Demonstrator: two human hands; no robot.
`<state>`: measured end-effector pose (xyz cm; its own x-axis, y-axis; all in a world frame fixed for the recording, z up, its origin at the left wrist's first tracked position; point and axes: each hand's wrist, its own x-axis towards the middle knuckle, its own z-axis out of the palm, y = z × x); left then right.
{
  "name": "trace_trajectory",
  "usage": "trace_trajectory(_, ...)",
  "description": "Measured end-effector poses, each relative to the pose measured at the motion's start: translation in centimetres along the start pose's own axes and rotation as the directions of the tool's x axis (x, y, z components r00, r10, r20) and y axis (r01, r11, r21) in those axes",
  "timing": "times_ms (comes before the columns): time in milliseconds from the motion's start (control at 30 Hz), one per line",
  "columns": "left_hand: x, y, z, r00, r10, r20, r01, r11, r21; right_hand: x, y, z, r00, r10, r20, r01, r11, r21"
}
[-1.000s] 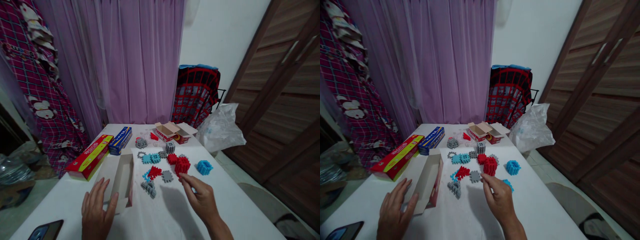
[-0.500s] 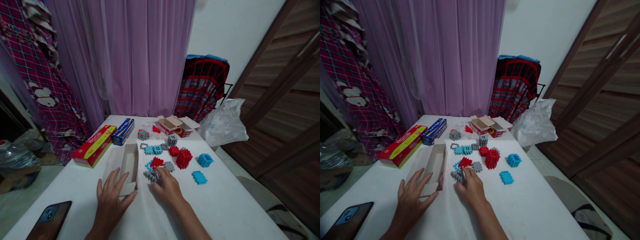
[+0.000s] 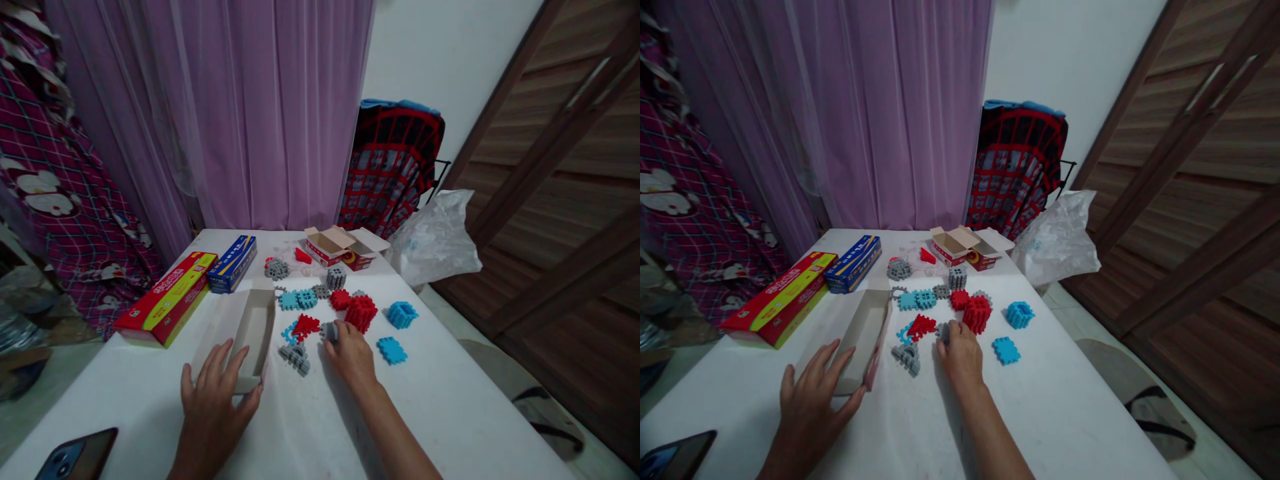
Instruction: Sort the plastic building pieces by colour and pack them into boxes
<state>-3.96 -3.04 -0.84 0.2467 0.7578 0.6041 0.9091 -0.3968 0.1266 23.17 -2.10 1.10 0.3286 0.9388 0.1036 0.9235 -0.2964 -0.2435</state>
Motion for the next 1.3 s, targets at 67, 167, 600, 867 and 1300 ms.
trace_trajectory(67,-0.1,0.4,0.2,1.000,-0.024,-0.009,0.024,1.000,-0.003,0.1,-0.4,0.3,0.999,0.027,0.043,-0.025,0.999,-0.031)
trace_trajectory(167,-0.2,0.7,0.5,1.000,-0.023,-0.017,0.023,1.000,0.001,0.2,-1.0,1.0,0.998,0.050,0.036,-0.048,0.998,-0.049)
trace_trajectory(600,-0.4,0.6,1.2,0.993,0.012,-0.120,-0.014,1.000,-0.017,-0.7,2.3,3.8,0.987,0.039,-0.158,-0.011,0.985,0.171)
trace_trajectory(867,-0.5,0.8,0.9,0.995,-0.008,-0.095,0.005,0.999,-0.032,2.3,-2.7,-2.2,0.956,-0.264,-0.129,0.294,0.843,0.450)
trace_trajectory(1300,-0.8,0.5,1.2,0.998,-0.002,-0.070,0.002,1.000,0.001,9.0,-10.8,-3.0,0.715,-0.699,-0.030,0.684,0.690,0.235)
